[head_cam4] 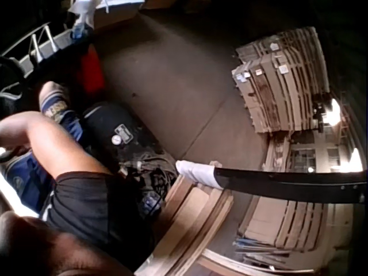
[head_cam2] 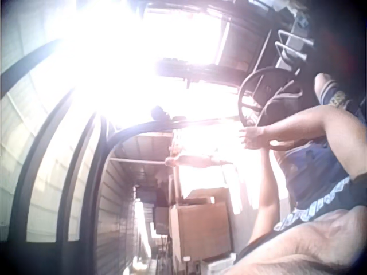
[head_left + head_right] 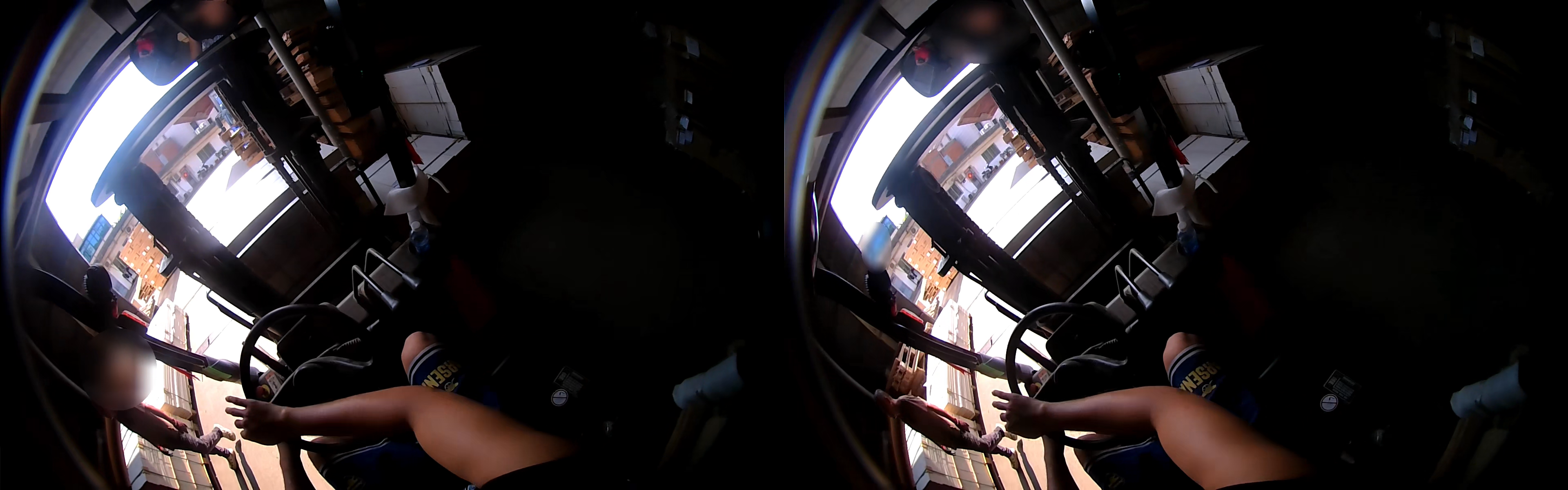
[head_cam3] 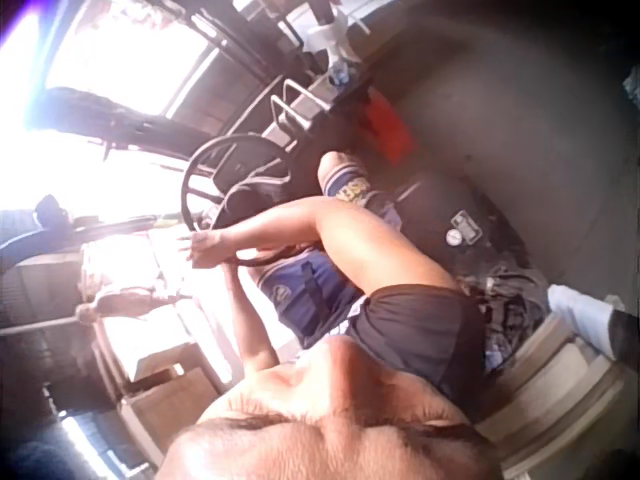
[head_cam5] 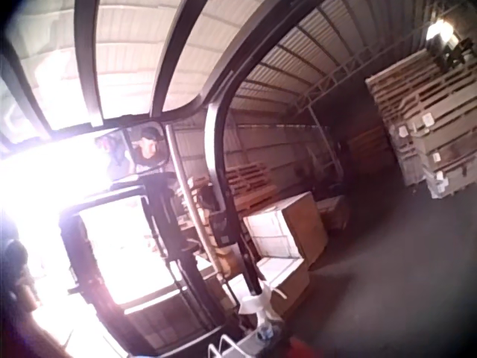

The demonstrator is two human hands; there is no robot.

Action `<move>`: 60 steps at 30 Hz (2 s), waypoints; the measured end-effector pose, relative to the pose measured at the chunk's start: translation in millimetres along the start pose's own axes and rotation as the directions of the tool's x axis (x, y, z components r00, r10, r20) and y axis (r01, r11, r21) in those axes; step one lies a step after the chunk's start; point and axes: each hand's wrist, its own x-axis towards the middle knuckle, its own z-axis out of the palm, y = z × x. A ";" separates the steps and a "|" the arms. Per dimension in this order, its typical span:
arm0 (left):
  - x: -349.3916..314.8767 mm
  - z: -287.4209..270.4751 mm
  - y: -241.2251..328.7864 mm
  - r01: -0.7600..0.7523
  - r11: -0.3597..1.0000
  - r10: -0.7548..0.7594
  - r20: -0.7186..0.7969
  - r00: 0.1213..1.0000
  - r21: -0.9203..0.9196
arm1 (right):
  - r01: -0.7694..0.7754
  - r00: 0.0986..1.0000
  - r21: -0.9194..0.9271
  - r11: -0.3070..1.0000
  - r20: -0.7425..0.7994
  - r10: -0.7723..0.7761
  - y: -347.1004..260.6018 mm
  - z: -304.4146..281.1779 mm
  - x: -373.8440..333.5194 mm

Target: The person mounts a forklift, starts the engine, and drives the vehicle through a warehouse and out into a courtyard near a truck.

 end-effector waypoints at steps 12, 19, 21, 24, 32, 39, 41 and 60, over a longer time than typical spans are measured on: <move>-10.8 0.9 -22.2 -0.322 0.945 0.322 0.015 0.947 0.065 | -0.646 0.704 0.046 0.762 -0.350 0.618 130.1 -138.2 -118.5; -13.3 -14.1 -14.6 -0.080 0.990 0.090 0.080 0.993 -0.116 | -0.631 0.729 -0.180 0.755 -0.471 0.497 63.5 -165.7 -206.4; -10.5 3.8 -4.4 -0.048 0.993 0.052 0.038 0.998 -0.112 | -0.627 0.756 -0.172 0.760 -0.371 0.540 50.4 -156.6 -239.0; -14.8 4.2 2.6 -0.034 0.996 0.035 0.014 0.999 -0.087 | -0.571 0.784 -0.048 0.819 -0.329 0.527 4.7 -149.5 -262.1; -24.1 -3.1 7.9 0.033 0.997 -0.032 0.022 0.999 -0.074 | -0.077 0.997 0.367 0.927 0.014 0.077 -71.3 -83.2 -216.3; -48.9 -17.3 29.6 0.195 0.965 -0.200 0.013 0.980 0.174 | -0.038 0.995 0.402 0.915 -0.073 0.073 -68.6 -37.4 -81.0; -46.2 -15.3 49.8 0.062 0.962 -0.075 0.041 0.996 0.266 | -0.232 0.921 0.427 0.874 -0.192 0.338 -54.5 -20.3 -28.2; -124.6 51.2 115.9 0.233 0.786 -0.170 -0.161 0.972 0.573 | -0.668 0.636 0.339 0.663 -0.203 0.744 129.5 -212.0 -209.5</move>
